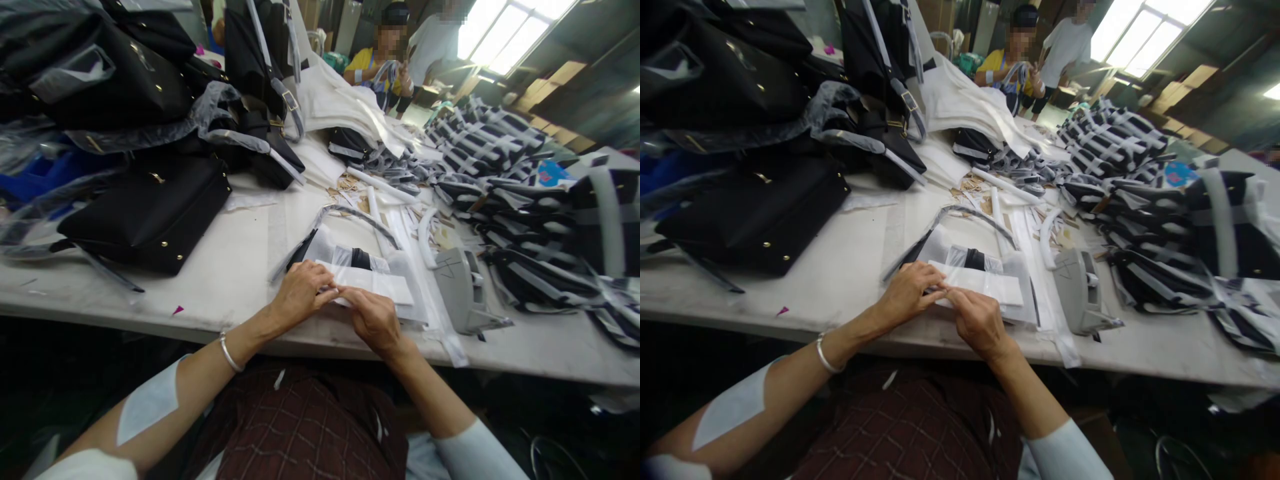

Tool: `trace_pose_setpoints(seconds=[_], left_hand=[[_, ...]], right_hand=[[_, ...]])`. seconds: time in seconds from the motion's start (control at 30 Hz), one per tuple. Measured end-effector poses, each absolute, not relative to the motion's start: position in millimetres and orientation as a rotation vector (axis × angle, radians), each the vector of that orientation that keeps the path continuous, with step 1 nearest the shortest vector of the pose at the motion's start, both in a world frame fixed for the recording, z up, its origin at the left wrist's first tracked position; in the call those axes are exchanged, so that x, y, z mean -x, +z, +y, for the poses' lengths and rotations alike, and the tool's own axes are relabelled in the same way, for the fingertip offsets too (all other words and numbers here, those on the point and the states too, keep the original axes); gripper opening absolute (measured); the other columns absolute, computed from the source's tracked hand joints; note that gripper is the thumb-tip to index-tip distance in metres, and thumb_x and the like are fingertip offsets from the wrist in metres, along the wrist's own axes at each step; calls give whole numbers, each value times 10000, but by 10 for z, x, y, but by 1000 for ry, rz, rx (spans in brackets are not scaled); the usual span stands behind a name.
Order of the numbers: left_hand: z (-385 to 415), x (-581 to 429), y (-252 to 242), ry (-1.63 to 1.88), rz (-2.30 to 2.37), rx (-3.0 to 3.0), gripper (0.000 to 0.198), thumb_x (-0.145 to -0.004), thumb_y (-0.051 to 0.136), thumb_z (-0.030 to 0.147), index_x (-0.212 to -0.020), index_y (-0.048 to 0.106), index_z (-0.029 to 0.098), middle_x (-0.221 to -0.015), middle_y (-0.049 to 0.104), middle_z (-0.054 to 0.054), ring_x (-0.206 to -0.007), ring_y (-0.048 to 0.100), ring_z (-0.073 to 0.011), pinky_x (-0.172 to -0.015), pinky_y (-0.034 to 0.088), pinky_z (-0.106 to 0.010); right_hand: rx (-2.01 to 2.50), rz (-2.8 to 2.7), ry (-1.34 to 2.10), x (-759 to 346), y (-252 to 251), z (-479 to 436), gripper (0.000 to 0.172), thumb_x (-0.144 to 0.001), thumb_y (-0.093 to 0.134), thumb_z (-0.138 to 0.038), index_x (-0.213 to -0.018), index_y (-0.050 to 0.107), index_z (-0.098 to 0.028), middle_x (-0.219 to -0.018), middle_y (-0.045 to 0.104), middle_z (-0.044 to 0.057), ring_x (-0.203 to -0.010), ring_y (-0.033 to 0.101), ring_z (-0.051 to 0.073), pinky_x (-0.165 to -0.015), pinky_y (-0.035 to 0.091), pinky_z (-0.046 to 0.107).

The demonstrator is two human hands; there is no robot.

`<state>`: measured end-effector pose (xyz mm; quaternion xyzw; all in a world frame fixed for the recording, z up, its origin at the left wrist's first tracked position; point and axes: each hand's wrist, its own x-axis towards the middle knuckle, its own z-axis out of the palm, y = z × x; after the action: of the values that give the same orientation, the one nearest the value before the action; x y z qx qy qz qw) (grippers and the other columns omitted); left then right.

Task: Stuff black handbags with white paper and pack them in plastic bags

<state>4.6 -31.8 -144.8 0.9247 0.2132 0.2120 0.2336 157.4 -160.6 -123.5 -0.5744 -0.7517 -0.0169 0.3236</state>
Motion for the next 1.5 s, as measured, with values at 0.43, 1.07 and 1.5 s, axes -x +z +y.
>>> trace_pose_setpoints(seconds=[0.43,1.07,1.5], left_hand=[[-233,-10,-1495,548,565,-2563,206,-806,734,234,-990,646,203,-1033,689,-26,-1030,590,-230,-899,431,-368],[-387,-74,-1535,759,620,-2583,227,-852,720,389,-926,641,189,-981,724,-39,-986,640,-229,-960,433,-408],[-714,-58,-1489,891,453,-3082,190,-984,475,169,-1127,600,174,-1155,681,-80,-1162,595,-216,-1066,388,-416]], right_hand=[[1868,-1547,381,-1771,-1111,-1159,168,-892,635,-254,-740,695,-218,-707,655,-1,-665,602,147,-650,439,258],[2210,-1387,374,-1796,-1367,-979,146,-829,654,-279,-699,644,-214,-735,643,-6,-692,559,151,-643,360,268],[2335,-1347,447,-1798,-1298,-894,127,-771,691,-298,-674,655,-225,-652,639,5,-636,573,162,-570,331,261]])
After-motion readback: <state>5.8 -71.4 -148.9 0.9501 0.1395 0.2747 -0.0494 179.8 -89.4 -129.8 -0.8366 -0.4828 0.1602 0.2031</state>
